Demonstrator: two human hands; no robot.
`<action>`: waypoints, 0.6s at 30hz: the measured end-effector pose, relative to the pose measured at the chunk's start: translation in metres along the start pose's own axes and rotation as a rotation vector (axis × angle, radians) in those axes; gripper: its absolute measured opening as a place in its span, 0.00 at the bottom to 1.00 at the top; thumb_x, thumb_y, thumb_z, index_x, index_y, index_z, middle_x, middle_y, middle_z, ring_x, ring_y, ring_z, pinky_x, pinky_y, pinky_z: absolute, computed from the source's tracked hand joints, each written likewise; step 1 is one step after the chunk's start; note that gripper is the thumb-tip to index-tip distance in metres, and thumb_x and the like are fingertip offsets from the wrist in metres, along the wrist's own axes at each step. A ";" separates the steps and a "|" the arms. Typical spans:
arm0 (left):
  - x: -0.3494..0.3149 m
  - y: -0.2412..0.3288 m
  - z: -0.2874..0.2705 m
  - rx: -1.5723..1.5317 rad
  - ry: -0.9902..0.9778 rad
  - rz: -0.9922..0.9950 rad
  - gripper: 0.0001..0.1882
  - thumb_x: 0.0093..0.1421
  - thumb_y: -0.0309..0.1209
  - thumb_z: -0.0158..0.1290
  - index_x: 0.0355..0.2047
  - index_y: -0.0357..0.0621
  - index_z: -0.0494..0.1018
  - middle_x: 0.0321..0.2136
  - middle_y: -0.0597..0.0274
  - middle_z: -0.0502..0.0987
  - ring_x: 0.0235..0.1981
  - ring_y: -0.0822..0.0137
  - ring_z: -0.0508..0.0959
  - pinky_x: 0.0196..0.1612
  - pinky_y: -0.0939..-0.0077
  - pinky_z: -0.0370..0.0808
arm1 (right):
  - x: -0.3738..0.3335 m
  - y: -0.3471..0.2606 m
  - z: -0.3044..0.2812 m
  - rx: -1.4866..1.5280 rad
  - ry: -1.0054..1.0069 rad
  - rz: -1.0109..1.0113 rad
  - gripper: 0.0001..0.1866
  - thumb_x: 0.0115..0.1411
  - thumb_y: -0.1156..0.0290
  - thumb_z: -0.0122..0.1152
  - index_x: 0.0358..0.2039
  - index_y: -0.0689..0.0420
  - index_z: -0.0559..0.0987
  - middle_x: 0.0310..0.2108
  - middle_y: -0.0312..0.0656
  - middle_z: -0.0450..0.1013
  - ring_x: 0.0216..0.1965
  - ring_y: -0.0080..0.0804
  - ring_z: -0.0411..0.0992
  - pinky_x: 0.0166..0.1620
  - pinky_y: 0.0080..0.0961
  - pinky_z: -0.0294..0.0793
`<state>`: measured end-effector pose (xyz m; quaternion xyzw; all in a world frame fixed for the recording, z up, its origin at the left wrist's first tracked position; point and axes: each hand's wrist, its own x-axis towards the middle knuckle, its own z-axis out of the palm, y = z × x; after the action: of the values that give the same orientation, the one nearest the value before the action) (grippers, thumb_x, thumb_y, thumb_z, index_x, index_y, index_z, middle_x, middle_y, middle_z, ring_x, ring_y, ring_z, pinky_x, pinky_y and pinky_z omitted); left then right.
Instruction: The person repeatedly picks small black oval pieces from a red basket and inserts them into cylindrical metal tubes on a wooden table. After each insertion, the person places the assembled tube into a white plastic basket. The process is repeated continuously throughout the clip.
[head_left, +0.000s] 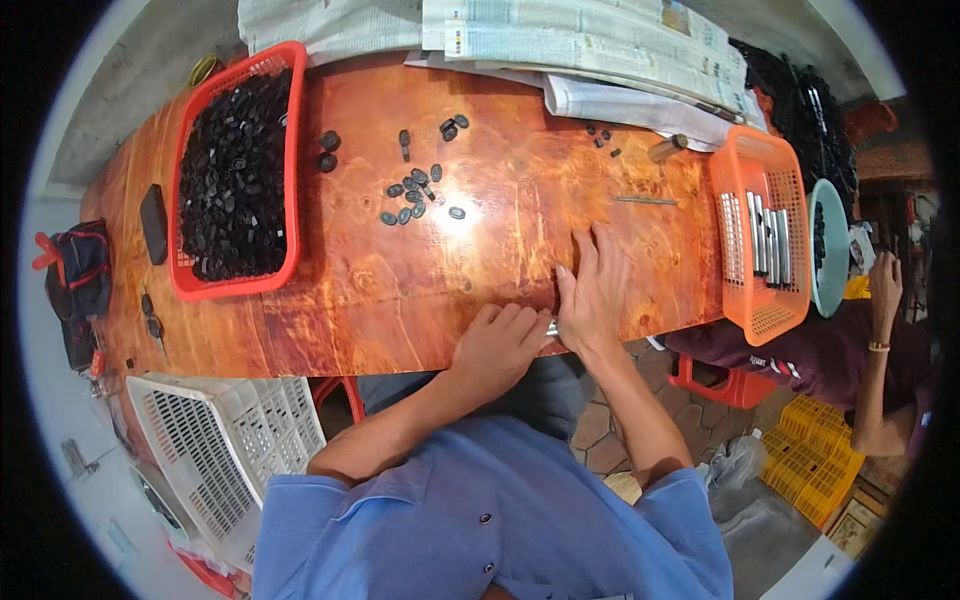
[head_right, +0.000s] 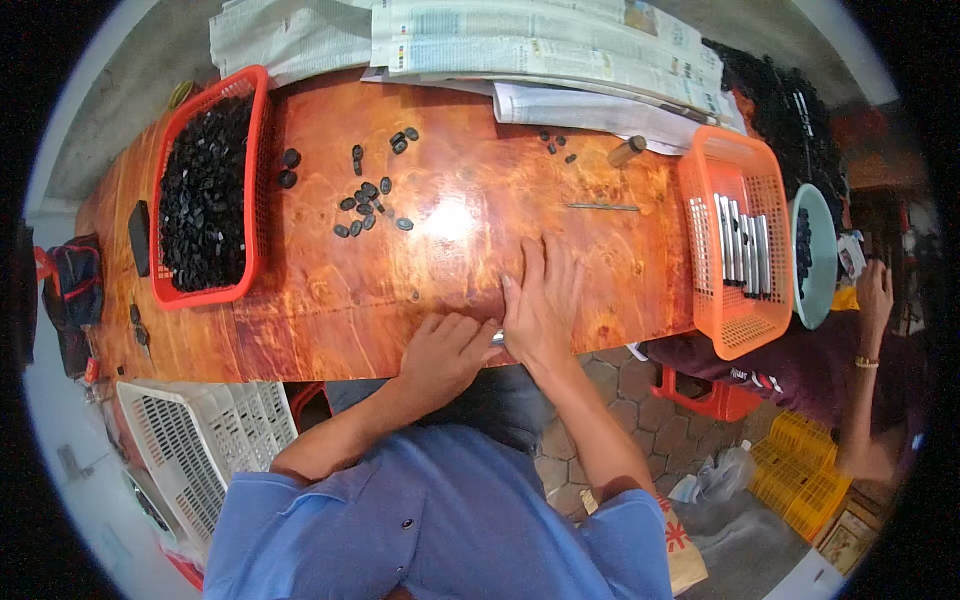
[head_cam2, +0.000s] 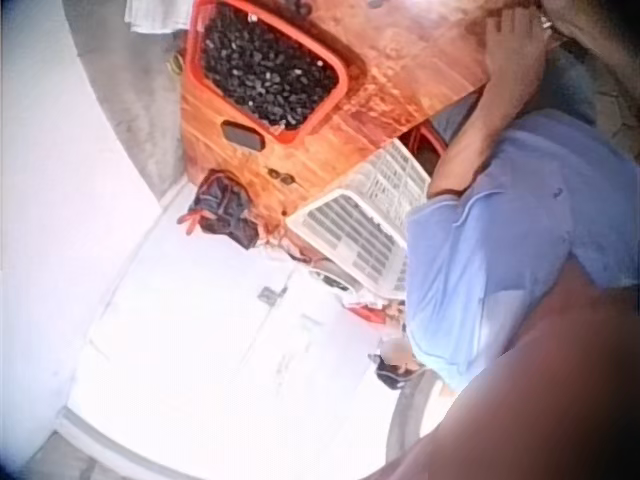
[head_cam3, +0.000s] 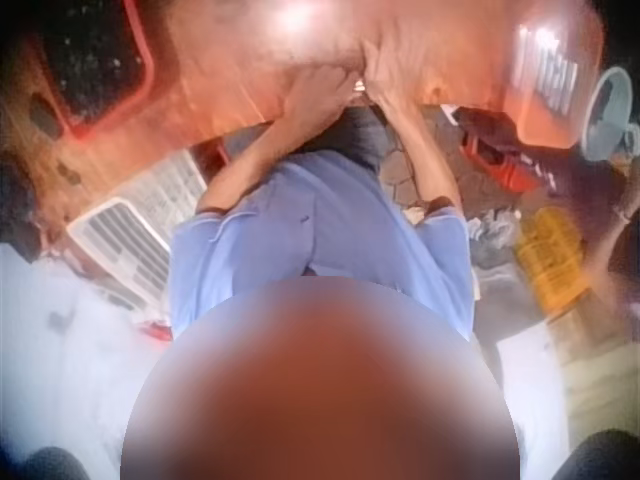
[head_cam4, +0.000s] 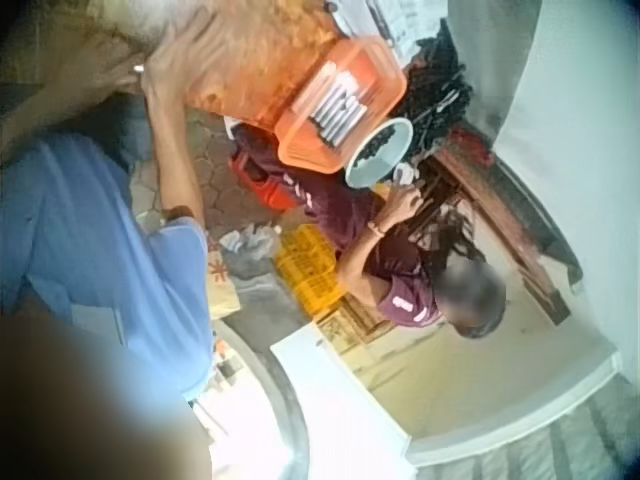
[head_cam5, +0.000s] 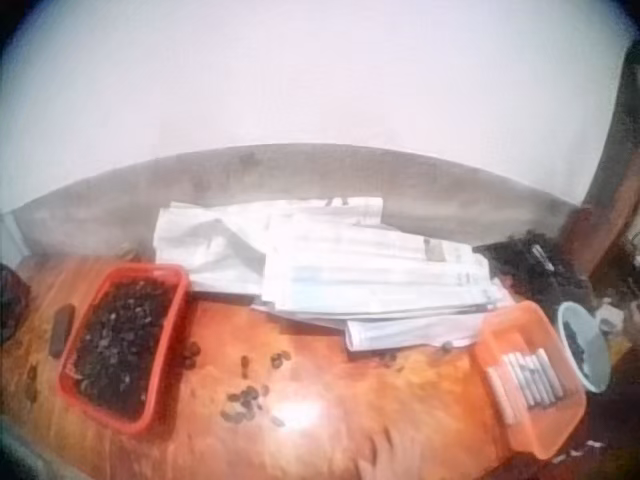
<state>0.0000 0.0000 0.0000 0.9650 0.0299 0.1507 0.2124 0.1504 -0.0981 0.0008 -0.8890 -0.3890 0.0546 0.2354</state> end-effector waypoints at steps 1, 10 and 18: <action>-0.005 0.005 -0.001 0.007 -0.005 0.009 0.19 0.57 0.36 0.58 0.47 0.41 0.76 0.36 0.63 0.74 0.39 0.63 0.74 0.41 0.66 0.69 | -0.007 0.000 -0.001 -0.003 0.013 -0.015 0.30 0.68 0.58 0.51 0.64 0.63 0.64 0.68 0.59 0.54 0.70 0.61 0.49 0.72 0.59 0.40; -0.001 -0.006 0.010 0.021 0.099 0.022 0.19 0.58 0.32 0.50 0.47 0.38 0.75 0.36 0.63 0.71 0.40 0.64 0.72 0.41 0.69 0.68 | 0.005 0.006 0.007 0.004 0.061 -0.062 0.29 0.68 0.60 0.50 0.65 0.62 0.63 0.68 0.58 0.55 0.70 0.58 0.51 0.71 0.59 0.42; -0.005 -0.007 0.014 0.005 0.102 0.029 0.18 0.57 0.33 0.50 0.45 0.38 0.76 0.37 0.63 0.72 0.41 0.64 0.73 0.41 0.70 0.68 | 0.005 0.005 0.006 -0.025 0.025 -0.058 0.30 0.68 0.61 0.51 0.67 0.62 0.62 0.69 0.58 0.55 0.71 0.57 0.50 0.72 0.57 0.42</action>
<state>-0.0001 0.0003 -0.0163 0.9570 0.0269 0.2028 0.2057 0.1552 -0.0948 -0.0063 -0.8808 -0.4123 0.0320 0.2305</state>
